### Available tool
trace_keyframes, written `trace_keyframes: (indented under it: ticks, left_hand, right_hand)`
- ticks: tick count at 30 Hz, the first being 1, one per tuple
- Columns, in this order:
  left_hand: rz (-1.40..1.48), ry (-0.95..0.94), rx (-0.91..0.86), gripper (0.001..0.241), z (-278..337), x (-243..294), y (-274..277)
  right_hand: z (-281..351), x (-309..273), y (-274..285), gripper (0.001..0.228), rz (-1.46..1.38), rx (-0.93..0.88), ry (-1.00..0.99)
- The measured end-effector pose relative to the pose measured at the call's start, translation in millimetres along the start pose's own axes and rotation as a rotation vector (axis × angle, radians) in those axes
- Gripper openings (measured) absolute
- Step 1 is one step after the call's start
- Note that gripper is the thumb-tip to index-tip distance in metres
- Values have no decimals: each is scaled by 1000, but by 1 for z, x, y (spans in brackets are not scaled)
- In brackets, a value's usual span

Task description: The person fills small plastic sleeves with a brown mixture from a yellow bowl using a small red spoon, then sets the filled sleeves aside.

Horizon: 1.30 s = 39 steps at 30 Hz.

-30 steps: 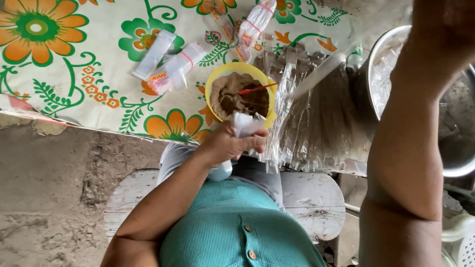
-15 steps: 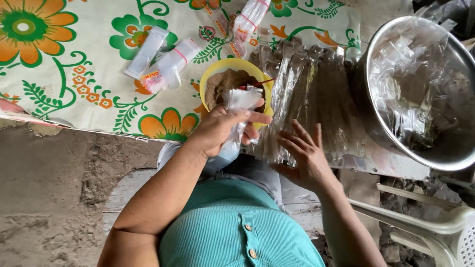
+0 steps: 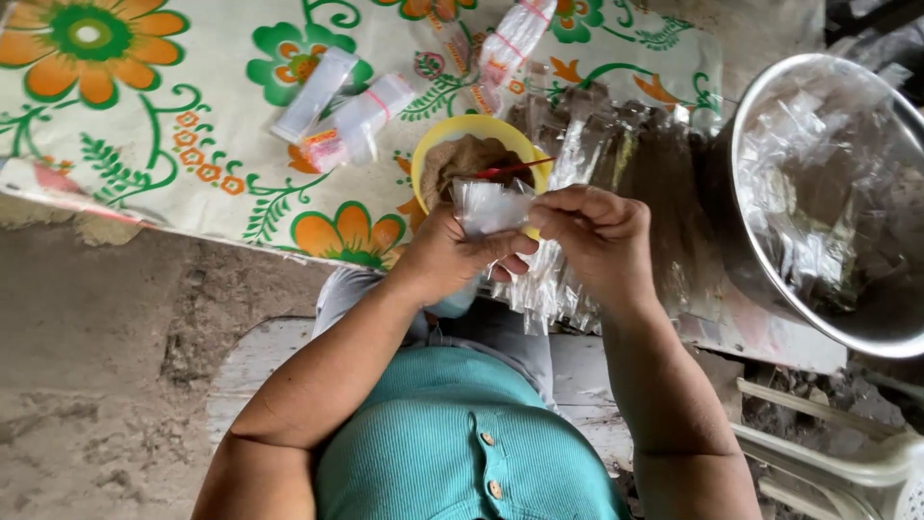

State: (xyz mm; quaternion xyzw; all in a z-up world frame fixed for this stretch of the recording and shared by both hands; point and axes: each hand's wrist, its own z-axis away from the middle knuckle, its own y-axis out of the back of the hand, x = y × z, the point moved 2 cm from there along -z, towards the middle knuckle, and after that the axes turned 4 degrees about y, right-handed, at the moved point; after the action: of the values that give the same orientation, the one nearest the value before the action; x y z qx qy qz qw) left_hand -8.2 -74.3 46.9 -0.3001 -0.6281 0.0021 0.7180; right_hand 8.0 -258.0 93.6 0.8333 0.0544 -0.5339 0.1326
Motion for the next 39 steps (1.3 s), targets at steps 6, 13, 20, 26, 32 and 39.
trace_keyframes:
  ticks: [6, 13, 20, 26, 32, 39]
  left_hand:
    - [210, 27, 261, 41, 7, 11, 44]
    - [-111, 34, 97, 41, 8, 41, 28]
    - [53, -152, -25, 10, -12, 0, 26]
    - [61, -90, 5, 15, -16, -6, 44]
    - [159, -144, 158, 9, 6, 13, 57]
    - [92, 7, 52, 36, 0, 19, 52]
  right_hand:
    - [-13, -13, -6, 9, 182, 30, 35]
    - [-19, -17, -14, 10, 209, -65, 70]
    - [-20, -24, -17, 7, 225, -84, 71]
    - [-25, -33, -23, 11, 228, -80, 72]
    - [-26, -11, -11, 10, 193, -77, 49]
    - [-30, -15, -21, 13, 185, -113, 49]
